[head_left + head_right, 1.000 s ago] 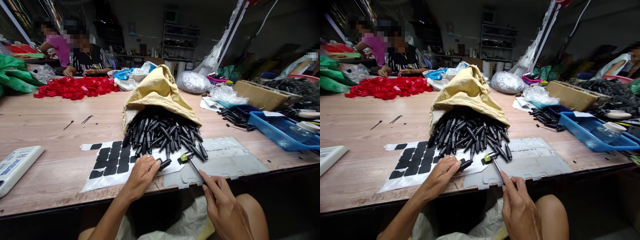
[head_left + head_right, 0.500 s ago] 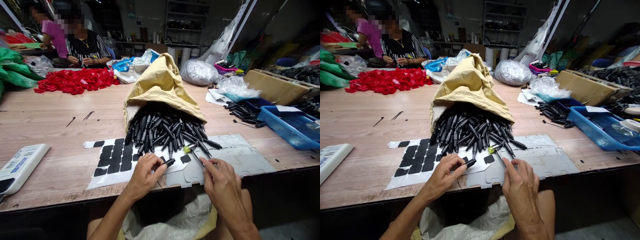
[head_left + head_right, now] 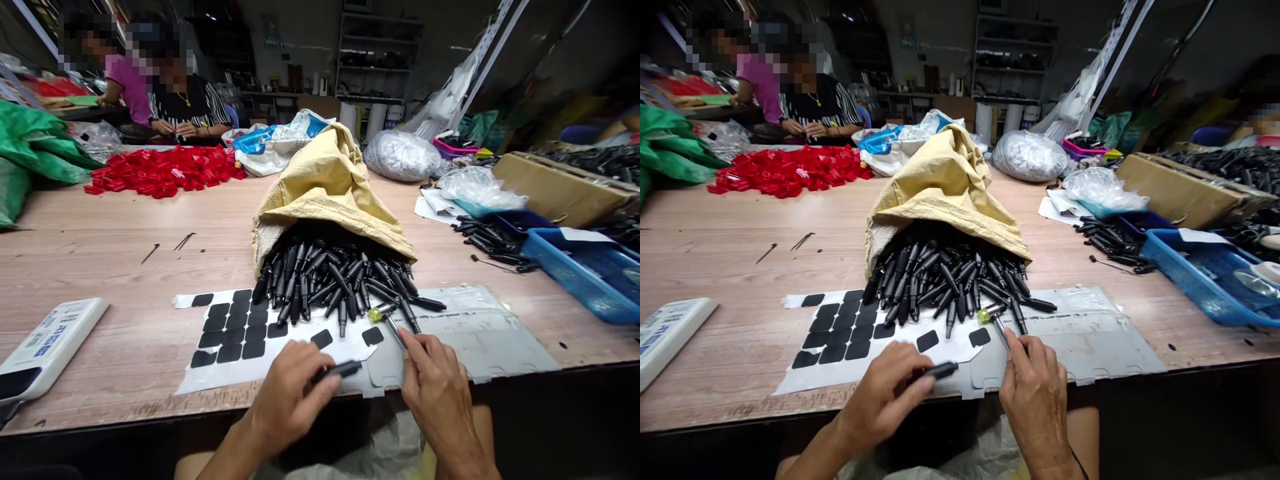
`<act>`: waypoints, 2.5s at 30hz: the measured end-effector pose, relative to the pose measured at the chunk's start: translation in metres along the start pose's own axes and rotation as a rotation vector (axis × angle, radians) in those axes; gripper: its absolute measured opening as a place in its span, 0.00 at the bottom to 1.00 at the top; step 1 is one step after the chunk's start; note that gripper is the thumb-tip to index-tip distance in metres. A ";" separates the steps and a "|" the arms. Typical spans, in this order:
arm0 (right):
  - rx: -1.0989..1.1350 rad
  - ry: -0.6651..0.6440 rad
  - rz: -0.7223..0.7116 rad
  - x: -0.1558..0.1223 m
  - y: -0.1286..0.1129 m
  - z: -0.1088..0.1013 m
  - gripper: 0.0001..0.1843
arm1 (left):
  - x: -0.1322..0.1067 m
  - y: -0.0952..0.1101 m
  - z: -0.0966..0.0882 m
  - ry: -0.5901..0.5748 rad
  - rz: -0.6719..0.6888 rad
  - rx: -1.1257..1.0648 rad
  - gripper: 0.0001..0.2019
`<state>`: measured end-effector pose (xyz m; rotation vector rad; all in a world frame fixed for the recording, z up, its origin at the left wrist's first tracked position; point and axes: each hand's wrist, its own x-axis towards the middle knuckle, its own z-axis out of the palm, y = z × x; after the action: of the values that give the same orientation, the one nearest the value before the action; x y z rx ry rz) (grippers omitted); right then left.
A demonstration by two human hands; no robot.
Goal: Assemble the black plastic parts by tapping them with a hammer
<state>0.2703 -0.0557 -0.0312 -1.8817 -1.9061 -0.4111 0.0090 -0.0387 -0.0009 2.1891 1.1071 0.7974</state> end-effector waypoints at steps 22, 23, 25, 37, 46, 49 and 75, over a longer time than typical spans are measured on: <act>-0.011 0.001 -0.005 -0.002 -0.002 -0.001 0.22 | 0.048 0.019 0.021 0.158 -0.306 0.309 0.11; -0.006 0.001 -0.002 -0.003 -0.002 0.000 0.22 | 0.060 0.015 0.026 0.173 -0.325 0.372 0.12; 0.013 0.003 0.006 -0.003 -0.001 0.001 0.22 | 0.076 0.009 0.033 0.161 -0.368 0.468 0.13; 0.152 0.014 0.025 -0.002 0.008 0.010 0.18 | 0.035 -0.006 0.007 0.067 -0.317 0.233 0.05; 0.631 0.029 -0.015 -0.001 -0.013 -0.025 0.22 | 0.042 -0.017 0.010 0.079 -0.226 0.041 0.06; 0.660 -0.061 -0.081 -0.005 -0.025 -0.028 0.25 | 0.042 -0.019 0.009 0.080 -0.234 0.004 0.06; 0.601 -0.157 -0.098 -0.011 -0.037 -0.034 0.25 | 0.043 -0.019 0.010 0.092 -0.279 -0.042 0.06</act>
<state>0.2362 -0.0836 -0.0044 -1.4546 -1.9392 0.2706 0.0271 0.0050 -0.0100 1.9236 1.3919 0.7942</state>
